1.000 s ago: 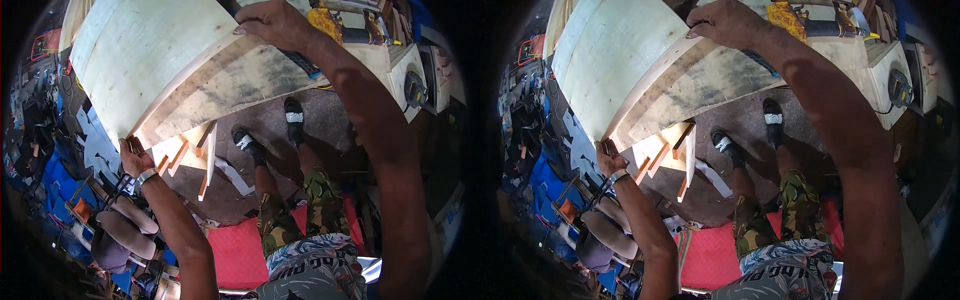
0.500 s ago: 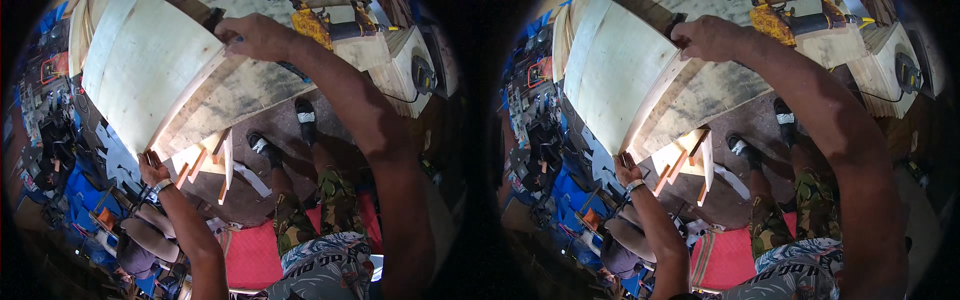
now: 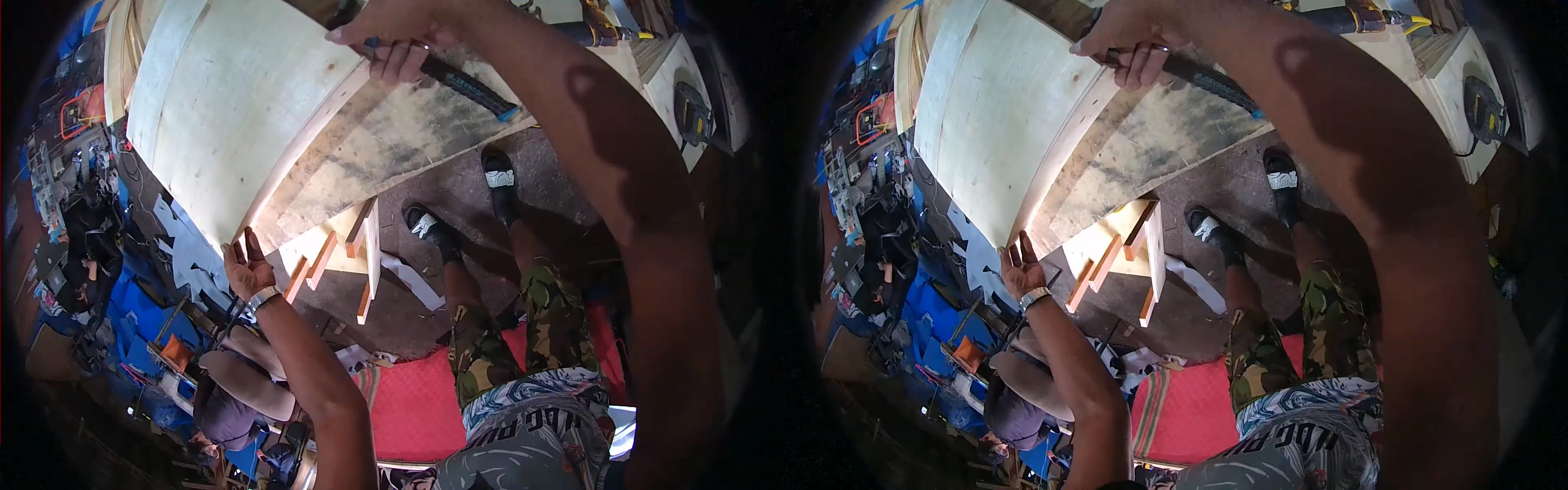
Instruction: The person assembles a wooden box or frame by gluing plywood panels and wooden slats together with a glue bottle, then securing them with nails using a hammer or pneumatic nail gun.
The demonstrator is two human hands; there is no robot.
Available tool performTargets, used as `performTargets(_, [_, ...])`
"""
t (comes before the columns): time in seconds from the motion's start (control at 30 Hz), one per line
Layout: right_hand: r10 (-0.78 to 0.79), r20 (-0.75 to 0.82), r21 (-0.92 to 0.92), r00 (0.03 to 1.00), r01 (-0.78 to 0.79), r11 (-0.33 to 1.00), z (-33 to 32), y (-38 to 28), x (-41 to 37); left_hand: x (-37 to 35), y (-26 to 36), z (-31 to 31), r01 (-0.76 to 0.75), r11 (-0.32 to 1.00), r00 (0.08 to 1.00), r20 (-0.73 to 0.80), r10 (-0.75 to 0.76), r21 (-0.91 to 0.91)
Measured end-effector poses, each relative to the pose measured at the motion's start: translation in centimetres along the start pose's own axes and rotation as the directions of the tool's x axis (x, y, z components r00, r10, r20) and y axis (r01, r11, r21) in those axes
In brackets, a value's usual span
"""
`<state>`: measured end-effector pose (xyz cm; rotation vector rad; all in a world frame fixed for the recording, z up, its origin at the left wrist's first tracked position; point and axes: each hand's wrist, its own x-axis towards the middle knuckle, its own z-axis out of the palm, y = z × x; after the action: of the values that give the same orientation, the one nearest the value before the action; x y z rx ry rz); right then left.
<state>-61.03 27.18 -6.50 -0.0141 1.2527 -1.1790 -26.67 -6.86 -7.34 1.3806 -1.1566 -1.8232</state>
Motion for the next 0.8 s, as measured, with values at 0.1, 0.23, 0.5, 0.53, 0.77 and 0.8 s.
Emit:
performTargets(0.1, [-0.042, -0.021, -0.074, 0.999, 0.04, 0.996, 0.1, 0.0, 0.2, -0.2, 0.0, 0.3, -0.003, 1.0, 1.0, -0.023, 0.003, 0.001])
performTargets(0.23, [-0.098, -0.148, -0.209, 0.984, 0.066, 0.976, 1.1, -0.5, -0.9, 0.2, 0.1, -0.3, -0.001, 1.0, 1.0, 0.007, 0.001, -0.006])
performTargets(0.5, [-0.165, -0.195, -0.218, 0.967, 0.122, 0.968, 1.7, -0.2, -1.3, 0.1, -0.1, 0.0, -0.04, 0.999, 0.999, 0.004, 0.04, 0.019])
performTargets(0.53, [-0.178, -0.194, -0.222, 0.965, 0.133, 0.966, 1.7, -0.1, -1.4, 0.1, -0.1, 0.1, -0.033, 0.999, 0.999, 0.0, 0.033, 0.017])
performTargets(0.77, [-0.432, -0.325, -0.844, 0.841, -0.051, 0.535, 2.8, -0.5, -2.8, 0.4, -0.3, -0.2, -0.034, 0.998, 0.999, -0.005, 0.034, 0.055])
performTargets(0.8, [-0.509, -0.334, -0.846, 0.794, -0.014, 0.533, 3.1, -0.3, -3.0, 0.4, -0.4, -0.2, -0.048, 0.997, 0.998, -0.026, 0.049, 0.061])
